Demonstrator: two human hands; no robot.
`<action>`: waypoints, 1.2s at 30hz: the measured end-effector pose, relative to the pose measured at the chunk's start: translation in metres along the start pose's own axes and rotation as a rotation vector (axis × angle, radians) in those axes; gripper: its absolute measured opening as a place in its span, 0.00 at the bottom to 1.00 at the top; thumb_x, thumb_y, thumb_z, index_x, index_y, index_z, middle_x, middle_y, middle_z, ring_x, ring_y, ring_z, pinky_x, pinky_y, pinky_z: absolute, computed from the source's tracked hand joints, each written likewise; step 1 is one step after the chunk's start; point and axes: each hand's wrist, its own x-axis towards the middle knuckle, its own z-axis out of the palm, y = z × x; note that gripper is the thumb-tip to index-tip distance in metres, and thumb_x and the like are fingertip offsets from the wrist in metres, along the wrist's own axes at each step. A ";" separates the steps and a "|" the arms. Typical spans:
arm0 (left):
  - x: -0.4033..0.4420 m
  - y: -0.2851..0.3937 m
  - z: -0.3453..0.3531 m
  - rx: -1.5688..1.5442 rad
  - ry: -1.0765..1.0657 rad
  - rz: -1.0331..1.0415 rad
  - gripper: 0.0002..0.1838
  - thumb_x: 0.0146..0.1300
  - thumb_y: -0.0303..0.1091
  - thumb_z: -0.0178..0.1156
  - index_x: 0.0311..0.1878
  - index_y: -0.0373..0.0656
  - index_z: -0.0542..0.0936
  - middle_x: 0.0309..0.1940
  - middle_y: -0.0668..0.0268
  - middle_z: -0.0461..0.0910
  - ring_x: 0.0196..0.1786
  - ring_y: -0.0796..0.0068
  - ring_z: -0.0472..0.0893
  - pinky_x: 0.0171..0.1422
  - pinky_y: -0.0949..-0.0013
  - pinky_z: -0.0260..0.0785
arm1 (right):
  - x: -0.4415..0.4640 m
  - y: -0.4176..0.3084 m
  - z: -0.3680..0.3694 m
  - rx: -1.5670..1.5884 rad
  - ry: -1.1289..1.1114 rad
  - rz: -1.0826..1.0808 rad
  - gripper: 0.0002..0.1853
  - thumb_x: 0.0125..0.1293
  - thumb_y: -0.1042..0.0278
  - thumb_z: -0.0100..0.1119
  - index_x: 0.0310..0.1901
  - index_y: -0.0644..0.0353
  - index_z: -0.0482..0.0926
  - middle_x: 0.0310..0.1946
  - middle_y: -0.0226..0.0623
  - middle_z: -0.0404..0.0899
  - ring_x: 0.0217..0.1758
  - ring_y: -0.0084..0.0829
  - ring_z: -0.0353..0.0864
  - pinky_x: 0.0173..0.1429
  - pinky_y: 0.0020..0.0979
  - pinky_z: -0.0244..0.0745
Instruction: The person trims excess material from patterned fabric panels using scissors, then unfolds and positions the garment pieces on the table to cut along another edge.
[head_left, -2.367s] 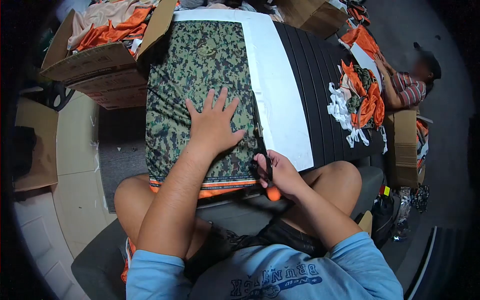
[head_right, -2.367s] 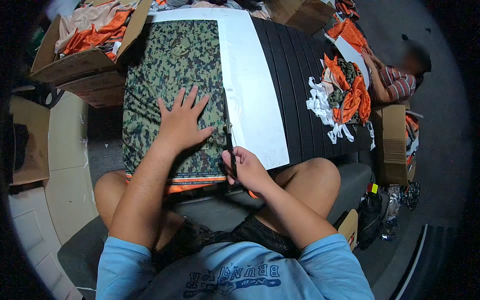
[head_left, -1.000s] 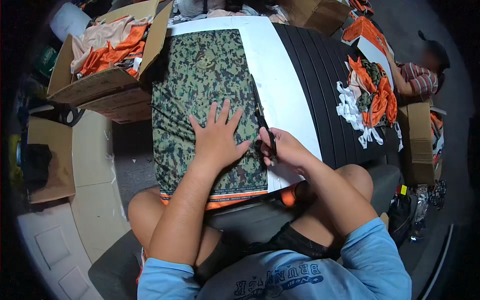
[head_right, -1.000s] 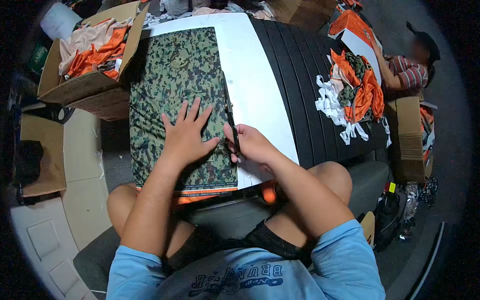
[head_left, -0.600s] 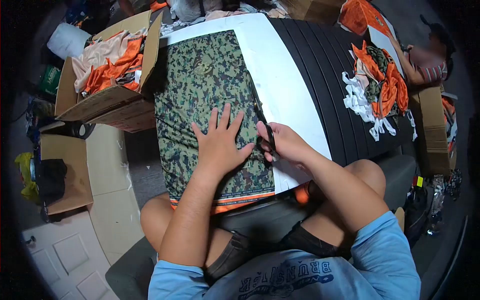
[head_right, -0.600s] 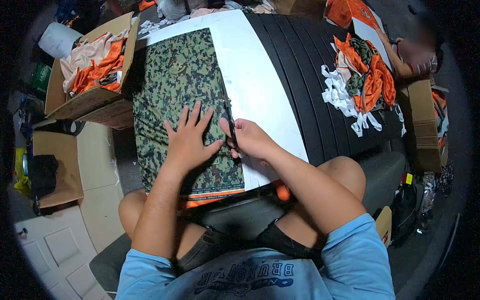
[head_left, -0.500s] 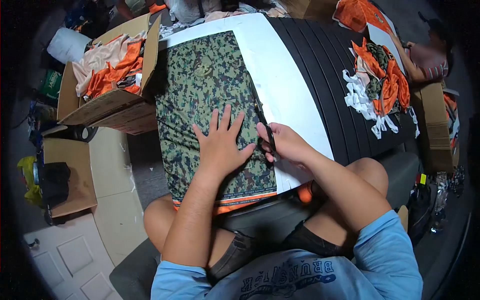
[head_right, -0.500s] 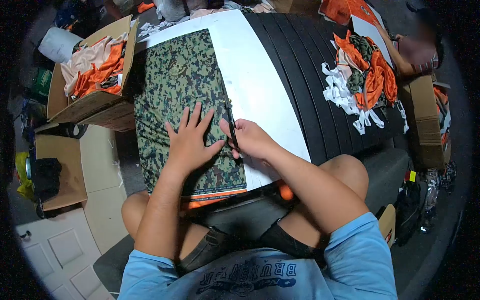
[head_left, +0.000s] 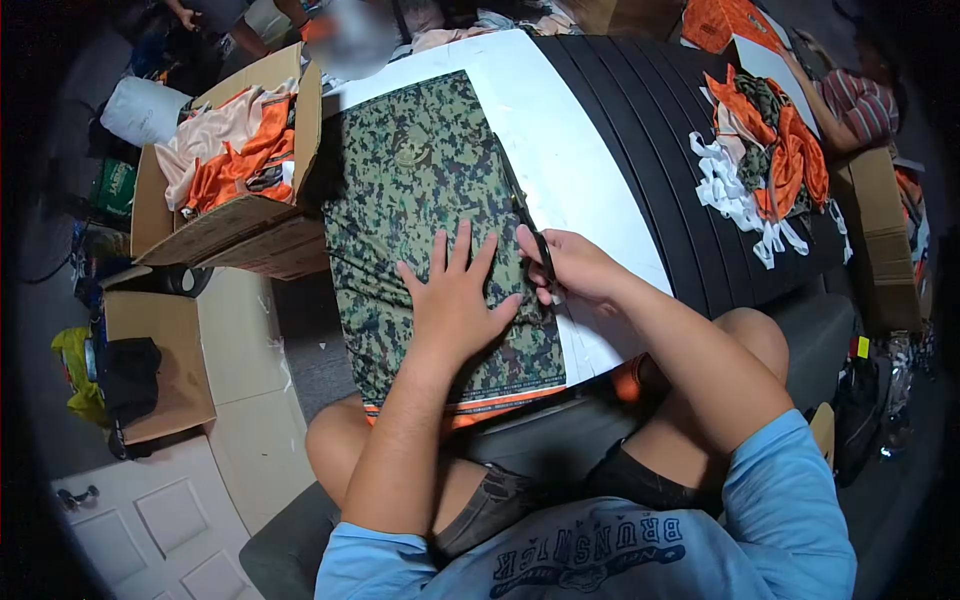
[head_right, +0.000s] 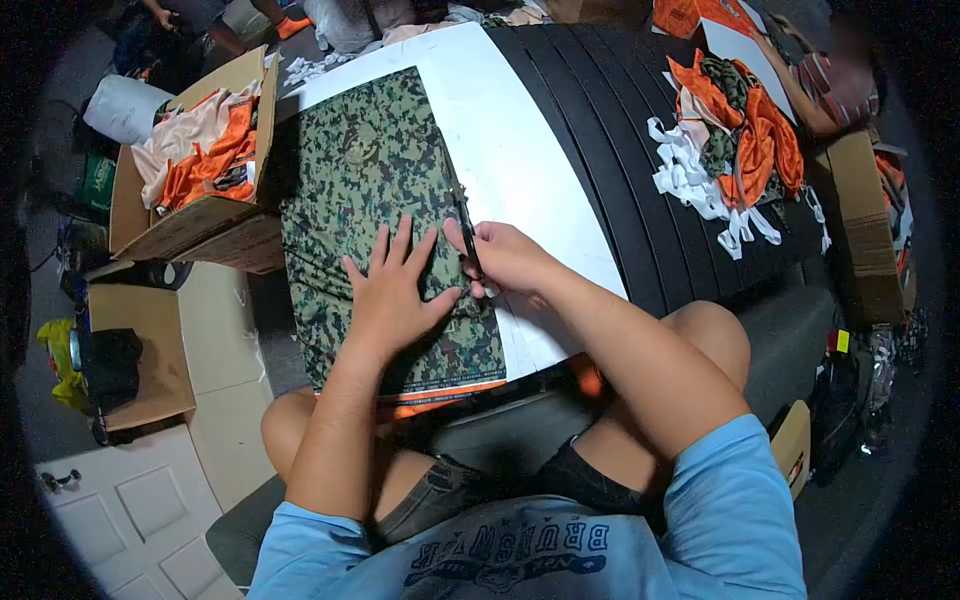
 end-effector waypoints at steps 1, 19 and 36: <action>0.000 0.000 -0.001 -0.010 -0.007 0.002 0.46 0.63 0.62 0.63 0.82 0.59 0.63 0.86 0.59 0.52 0.85 0.46 0.54 0.75 0.15 0.44 | -0.001 -0.001 0.000 -0.023 0.004 -0.003 0.26 0.76 0.38 0.60 0.42 0.59 0.74 0.24 0.29 0.74 0.21 0.21 0.73 0.28 0.21 0.68; -0.018 0.007 -0.006 -0.023 -0.030 0.012 0.46 0.64 0.61 0.64 0.82 0.57 0.62 0.86 0.57 0.51 0.84 0.42 0.52 0.75 0.14 0.44 | 0.009 -0.001 -0.006 -0.001 -0.011 -0.026 0.26 0.74 0.39 0.63 0.38 0.59 0.75 0.24 0.28 0.75 0.19 0.20 0.76 0.22 0.20 0.65; -0.034 0.014 -0.011 -0.009 -0.051 0.052 0.46 0.65 0.61 0.63 0.82 0.55 0.62 0.85 0.54 0.50 0.84 0.39 0.53 0.72 0.13 0.46 | 0.008 -0.015 -0.004 -0.041 0.003 0.016 0.26 0.74 0.38 0.62 0.39 0.58 0.74 0.23 0.26 0.75 0.19 0.19 0.75 0.25 0.19 0.67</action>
